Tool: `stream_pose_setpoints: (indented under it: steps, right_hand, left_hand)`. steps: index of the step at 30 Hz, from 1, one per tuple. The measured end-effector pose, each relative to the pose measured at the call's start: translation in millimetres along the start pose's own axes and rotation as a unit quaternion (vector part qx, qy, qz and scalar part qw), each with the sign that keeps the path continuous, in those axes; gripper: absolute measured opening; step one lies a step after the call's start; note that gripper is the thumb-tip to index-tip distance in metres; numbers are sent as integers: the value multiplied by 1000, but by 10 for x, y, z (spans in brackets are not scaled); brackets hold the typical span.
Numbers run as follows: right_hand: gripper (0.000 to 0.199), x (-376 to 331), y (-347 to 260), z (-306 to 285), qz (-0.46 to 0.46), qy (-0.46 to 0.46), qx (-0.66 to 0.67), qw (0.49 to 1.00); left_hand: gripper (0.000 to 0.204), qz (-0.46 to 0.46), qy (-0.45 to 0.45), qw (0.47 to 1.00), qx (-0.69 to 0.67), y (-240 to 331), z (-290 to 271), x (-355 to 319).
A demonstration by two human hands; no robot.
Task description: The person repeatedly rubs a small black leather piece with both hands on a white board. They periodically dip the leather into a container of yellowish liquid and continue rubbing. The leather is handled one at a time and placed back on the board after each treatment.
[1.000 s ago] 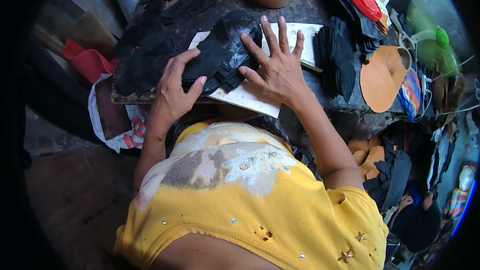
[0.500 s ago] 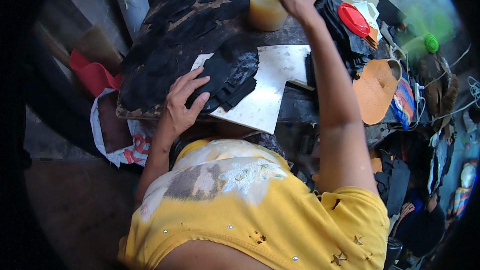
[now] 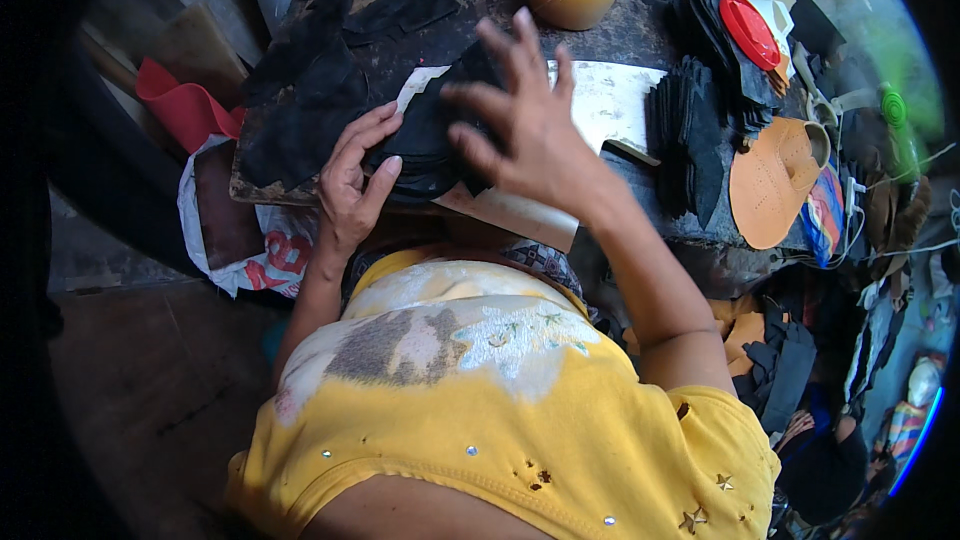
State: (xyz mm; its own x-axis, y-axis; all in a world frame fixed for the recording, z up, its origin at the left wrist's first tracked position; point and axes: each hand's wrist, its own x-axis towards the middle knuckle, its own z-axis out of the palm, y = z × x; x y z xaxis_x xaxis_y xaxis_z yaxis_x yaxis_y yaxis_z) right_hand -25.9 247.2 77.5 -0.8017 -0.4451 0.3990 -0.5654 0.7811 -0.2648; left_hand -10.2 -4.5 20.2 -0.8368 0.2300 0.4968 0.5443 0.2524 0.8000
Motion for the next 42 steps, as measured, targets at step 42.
stream_pose_setpoints:
  steps: [42]
  right_hand:
    - [76,129,-183,114,-23,-130,-149,980]
  left_hand:
    - [76,-26,-5,992,-123,-34,21,-62]
